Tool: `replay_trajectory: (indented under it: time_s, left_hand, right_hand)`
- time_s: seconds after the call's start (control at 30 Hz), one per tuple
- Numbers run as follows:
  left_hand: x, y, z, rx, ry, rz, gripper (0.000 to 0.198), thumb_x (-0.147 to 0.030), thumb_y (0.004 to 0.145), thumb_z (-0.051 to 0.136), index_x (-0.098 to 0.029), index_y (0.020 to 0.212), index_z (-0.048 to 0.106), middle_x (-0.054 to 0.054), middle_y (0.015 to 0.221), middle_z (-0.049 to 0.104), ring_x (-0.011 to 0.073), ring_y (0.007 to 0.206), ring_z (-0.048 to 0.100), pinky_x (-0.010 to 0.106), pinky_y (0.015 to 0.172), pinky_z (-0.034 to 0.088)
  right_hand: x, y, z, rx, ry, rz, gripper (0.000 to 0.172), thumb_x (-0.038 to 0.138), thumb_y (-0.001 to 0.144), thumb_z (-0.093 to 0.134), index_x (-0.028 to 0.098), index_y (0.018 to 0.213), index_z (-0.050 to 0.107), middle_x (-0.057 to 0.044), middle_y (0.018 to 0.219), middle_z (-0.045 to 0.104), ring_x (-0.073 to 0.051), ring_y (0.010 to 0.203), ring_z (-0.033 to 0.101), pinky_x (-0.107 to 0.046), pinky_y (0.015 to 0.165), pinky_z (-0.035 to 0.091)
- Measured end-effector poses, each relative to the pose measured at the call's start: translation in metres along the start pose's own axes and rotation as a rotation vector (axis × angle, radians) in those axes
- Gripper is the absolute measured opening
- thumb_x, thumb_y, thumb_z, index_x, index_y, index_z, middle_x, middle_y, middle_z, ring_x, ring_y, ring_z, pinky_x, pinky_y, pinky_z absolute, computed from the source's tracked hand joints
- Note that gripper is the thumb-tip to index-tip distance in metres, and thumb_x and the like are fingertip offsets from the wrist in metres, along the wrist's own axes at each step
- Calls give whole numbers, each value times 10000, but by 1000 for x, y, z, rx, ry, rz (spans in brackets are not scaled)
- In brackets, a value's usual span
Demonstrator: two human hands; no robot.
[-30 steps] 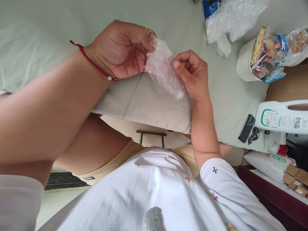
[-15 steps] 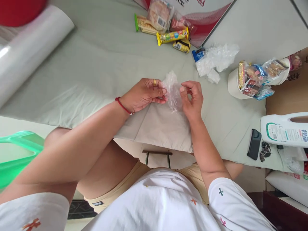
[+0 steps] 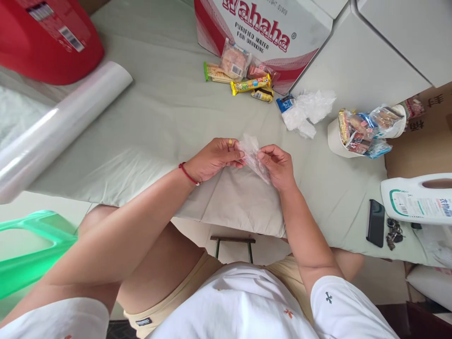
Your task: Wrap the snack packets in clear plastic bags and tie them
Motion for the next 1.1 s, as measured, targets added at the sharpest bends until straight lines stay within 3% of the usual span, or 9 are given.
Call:
replay_trajectory:
  time_s: [0.23,0.33,0.53,0.67,0.83,0.93,1.0,1.1]
  left_hand:
    - [-10,4,-15,-124,-180,49,196,-248,646,800,-180,674,618,-11,711,633,136,692,628,301,710,552]
    - [-12,6,-23,-209,-210,60,220,-237,654,797,-189,699,587,-21,725,619,119,673,609,285,685,545]
    - [-6,10,-27,-340,-57,97,269,-259,729,808,-201,786,551,-25,744,611,99,666,579,247,644,524]
    - [-6,11,-26,-326,-75,157,301,-291,770,809,-216,826,523,-46,745,572,88,657,557,236,645,520]
    - [-8,11,-12,-124,-29,161,358,-386,763,839,-218,846,534,-38,783,570,102,700,586,254,676,526]
    - [-3,13,-8,-78,62,157,333,-426,801,789,-217,860,538,-18,807,574,115,713,586,270,671,522]
    - [-3,12,-12,-168,180,233,309,-414,820,756,-221,902,528,9,892,596,133,768,598,290,689,525]
    - [-14,1,-16,-389,502,504,315,-375,827,736,-231,1008,522,65,1085,591,194,955,605,348,767,533]
  right_hand:
    - [-10,9,-23,-205,277,132,377,523,683,896,254,807,663,39,758,607,-120,705,584,-249,641,515]
    - [-12,12,-28,-208,348,151,389,497,675,912,249,811,644,45,745,576,-113,676,570,-228,572,493]
    - [-11,10,-25,-171,393,156,390,484,694,914,243,779,620,54,662,503,-115,636,545,-209,496,446]
    - [-9,11,-24,-155,423,135,401,509,698,908,244,774,617,43,696,527,-118,646,548,-228,540,485]
    - [-10,12,-25,-155,423,196,600,833,775,640,247,904,659,-16,831,624,-165,730,621,-291,572,536]
    - [-12,10,-23,-146,346,248,512,717,746,775,234,836,633,12,737,574,-133,617,550,-261,499,477]
    - [-10,8,-22,-146,319,231,462,591,710,872,230,764,589,44,667,503,-105,547,463,-240,456,415]
    - [-7,7,-19,-165,318,204,472,579,683,891,228,734,579,51,654,477,-100,536,416,-239,445,376]
Point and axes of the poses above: each hand's wrist, its own y-axis towards the middle knuckle, its own z-axis out of the palm, x = y × z, the point moved 6 cm from there along y, towards the middle knuckle
